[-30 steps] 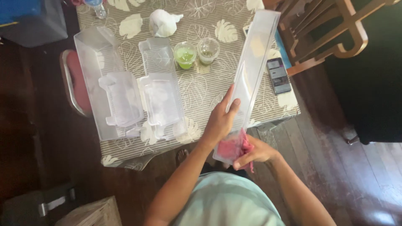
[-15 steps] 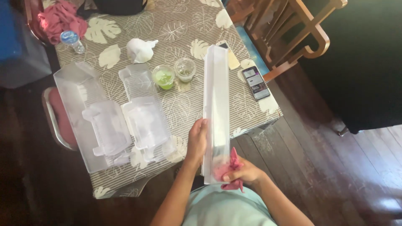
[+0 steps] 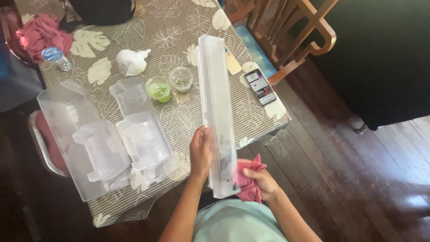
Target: Wipe down plastic refrigerator bins and shelves with a cloth to clean them.
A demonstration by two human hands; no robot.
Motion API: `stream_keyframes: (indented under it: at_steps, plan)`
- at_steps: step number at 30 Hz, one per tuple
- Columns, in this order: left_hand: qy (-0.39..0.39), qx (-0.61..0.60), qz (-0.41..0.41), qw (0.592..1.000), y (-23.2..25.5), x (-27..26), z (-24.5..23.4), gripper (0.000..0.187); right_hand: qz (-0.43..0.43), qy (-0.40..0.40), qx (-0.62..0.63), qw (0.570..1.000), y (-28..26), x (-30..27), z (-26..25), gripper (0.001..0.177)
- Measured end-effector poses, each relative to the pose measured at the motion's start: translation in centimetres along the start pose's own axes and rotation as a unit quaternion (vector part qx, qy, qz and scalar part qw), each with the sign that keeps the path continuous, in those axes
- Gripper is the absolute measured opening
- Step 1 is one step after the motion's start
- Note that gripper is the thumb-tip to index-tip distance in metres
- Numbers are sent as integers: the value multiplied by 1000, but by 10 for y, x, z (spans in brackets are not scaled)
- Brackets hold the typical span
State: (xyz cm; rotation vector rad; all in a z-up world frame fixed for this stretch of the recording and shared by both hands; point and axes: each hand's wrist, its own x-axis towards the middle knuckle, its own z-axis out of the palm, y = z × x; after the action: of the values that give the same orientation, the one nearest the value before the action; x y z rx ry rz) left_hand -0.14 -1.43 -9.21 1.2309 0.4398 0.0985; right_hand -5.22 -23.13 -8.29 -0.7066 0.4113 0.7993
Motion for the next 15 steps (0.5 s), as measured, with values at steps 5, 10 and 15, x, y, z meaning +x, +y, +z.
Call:
stream_keyframes:
  at_steps: [5,10,15]
  plan:
    - [-16,67,28,997,30,-5,-1,49,-106,18,57,993,-25,-19,14,46]
    - [-26,53,3,998,-7,-7,2,48,-223,0,-19,975,-24,-17,55,42]
    - [0,-37,-45,998,-41,-6,-5,46,-526,212,-526,634,2,4,45,27]
